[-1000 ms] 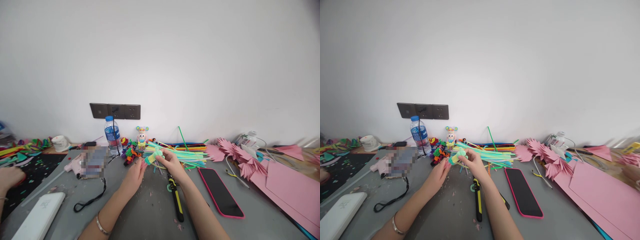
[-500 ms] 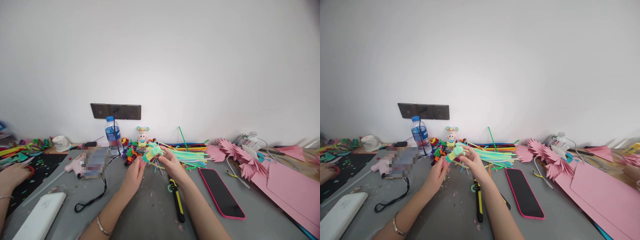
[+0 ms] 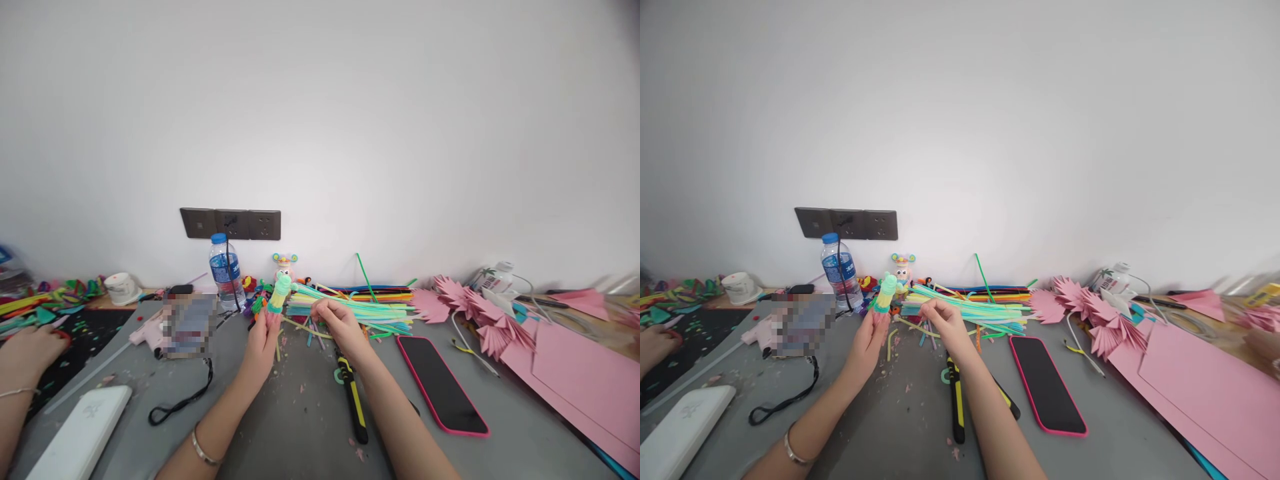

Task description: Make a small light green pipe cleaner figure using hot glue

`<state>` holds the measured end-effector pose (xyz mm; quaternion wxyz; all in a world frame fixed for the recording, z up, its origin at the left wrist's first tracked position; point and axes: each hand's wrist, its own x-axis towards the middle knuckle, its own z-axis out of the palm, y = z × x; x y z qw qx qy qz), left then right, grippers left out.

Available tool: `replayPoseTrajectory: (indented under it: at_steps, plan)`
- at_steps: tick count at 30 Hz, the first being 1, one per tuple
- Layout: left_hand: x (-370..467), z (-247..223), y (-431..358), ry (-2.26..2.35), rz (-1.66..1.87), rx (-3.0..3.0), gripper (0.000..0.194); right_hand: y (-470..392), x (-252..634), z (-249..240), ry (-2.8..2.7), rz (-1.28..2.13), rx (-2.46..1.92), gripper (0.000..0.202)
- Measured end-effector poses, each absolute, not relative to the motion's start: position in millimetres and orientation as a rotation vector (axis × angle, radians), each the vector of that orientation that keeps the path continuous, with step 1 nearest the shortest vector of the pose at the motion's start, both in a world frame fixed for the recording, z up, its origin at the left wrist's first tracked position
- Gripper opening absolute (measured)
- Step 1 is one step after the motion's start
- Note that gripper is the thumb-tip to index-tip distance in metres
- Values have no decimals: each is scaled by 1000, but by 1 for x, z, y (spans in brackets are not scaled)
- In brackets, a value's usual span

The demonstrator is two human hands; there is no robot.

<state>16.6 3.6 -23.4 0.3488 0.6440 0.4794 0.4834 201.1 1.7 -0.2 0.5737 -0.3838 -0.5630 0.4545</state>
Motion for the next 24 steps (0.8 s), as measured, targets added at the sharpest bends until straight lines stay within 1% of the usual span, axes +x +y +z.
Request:
replayPoseTrajectory:
  at_steps: [6,14,24]
  plan:
    - [16,-25,4,1254,1261,1704,31,3,200,0,-1338,1017,-983,33]
    - [16,-25,4,1252,1259,1711,32,7,201,-5,-1247,1073,-1034,26]
    - [15,-34,7,1298,1193,1761,40,5,200,-4,-1295,1010,-1029,28]
